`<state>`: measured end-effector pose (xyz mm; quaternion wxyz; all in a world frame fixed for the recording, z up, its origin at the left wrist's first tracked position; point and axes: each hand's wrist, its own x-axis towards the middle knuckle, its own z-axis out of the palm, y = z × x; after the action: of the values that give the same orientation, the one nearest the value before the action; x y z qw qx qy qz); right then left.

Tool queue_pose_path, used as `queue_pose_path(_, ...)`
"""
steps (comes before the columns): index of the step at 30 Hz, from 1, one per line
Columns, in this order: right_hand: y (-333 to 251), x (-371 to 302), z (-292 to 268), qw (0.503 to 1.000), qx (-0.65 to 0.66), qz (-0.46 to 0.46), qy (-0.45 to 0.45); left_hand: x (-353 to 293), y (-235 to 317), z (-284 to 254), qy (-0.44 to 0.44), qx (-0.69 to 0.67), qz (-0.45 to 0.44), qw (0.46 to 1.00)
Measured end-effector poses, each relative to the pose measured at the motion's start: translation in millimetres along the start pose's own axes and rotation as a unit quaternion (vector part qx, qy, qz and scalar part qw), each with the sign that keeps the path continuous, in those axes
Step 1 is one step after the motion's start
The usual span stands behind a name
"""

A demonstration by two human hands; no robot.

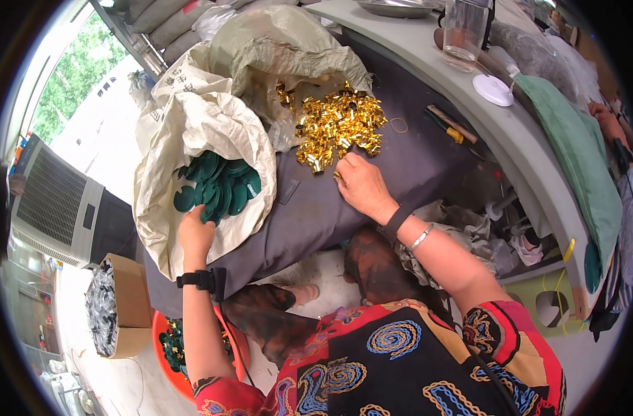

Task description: The recorder is assembling small green and gold plastic components at a workstation in a warehouse environment.

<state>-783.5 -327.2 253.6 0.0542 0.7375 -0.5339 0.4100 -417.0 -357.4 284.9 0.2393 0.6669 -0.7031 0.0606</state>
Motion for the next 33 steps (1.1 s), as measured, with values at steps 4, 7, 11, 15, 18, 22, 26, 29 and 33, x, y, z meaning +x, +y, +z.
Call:
queue_pose_path(4, 0, -1, -1, 0.999, 0.039, -0.001, -0.003, 7, 6, 4, -0.001, 0.04, -0.028, 0.999)
queue_pose_path(7, 1, -1, -3, 0.998, 0.061, 0.014, -0.011, 5, 2, 2, 0.02, 0.002, -0.042, 0.999)
queue_pose_path(11, 1, -1, -3, 0.993, 0.102, 0.032, -0.041, -20, 5, -18, 0.011, -0.241, -0.14, 0.96)
queue_pose_path(15, 9, 2, -1, 0.994, 0.113, 0.004, 0.005, -51, 38, -39, -0.056, -0.534, -0.275, 0.797)
queue_pose_path(18, 9, 3, -9, 0.994, 0.063, -0.036, -0.079, -81, 51, -41, -0.099, -0.658, -0.286, 0.689)
queue_pose_path(22, -37, -3, -23, 0.807, 0.499, 0.192, -0.25, -116, 84, -45, -0.129, -0.708, -0.287, 0.633)
queue_pose_path(26, -89, -26, -42, 0.671, 0.653, 0.202, -0.288, -129, 129, -51, -0.156, -0.695, -0.254, 0.655)
queue_pose_path(29, -101, -40, -38, 0.653, 0.681, 0.193, -0.27, -134, 148, -59, -0.173, -0.655, -0.241, 0.695)
queue_pose_path(33, -104, -46, -31, 0.691, 0.652, 0.179, -0.255, -137, 150, -54, -0.176, -0.658, -0.229, 0.695)
